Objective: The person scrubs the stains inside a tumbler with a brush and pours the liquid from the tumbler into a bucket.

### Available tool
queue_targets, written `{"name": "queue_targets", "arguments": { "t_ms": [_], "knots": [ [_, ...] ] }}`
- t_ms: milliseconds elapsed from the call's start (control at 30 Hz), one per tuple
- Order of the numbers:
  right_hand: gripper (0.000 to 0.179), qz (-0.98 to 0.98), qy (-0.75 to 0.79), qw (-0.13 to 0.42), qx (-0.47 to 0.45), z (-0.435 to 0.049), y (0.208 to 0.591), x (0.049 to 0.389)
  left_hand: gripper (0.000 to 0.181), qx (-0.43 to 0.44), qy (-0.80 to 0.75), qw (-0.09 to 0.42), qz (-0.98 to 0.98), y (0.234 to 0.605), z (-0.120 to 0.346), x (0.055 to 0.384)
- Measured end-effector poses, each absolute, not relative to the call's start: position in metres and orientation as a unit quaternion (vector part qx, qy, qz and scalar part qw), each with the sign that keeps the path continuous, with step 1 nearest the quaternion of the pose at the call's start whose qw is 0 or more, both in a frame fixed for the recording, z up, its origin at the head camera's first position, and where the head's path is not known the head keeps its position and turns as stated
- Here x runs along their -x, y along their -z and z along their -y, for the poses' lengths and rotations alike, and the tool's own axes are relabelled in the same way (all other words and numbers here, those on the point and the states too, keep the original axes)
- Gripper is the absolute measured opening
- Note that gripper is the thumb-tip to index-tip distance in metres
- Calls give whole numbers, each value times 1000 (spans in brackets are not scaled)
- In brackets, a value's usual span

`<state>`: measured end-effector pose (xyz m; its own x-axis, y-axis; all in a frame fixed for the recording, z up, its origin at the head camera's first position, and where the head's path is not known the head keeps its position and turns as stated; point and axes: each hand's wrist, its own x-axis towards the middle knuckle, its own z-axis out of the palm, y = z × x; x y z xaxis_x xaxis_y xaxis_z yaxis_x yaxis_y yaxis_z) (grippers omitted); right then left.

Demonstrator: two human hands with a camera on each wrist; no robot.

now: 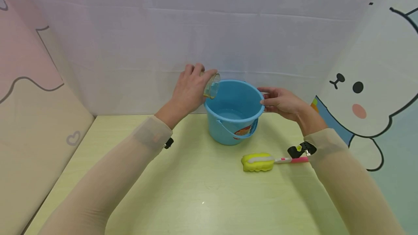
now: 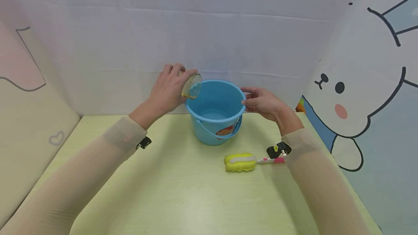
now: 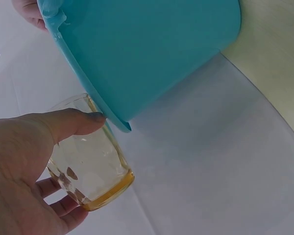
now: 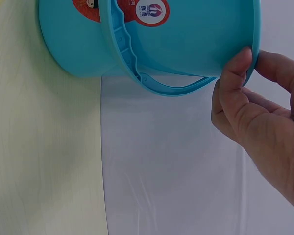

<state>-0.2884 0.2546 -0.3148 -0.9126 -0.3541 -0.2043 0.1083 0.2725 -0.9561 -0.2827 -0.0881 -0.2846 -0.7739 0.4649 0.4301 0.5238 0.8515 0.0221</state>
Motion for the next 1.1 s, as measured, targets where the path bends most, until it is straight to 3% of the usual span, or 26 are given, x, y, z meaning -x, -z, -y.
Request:
{"name": "queue_targets", "arguments": {
  "t_ms": [1100],
  "knots": [
    [67, -773, 598, 195, 78, -255, 315, 290, 72, 271, 53, 216, 936, 284, 85, 284]
  ]
}}
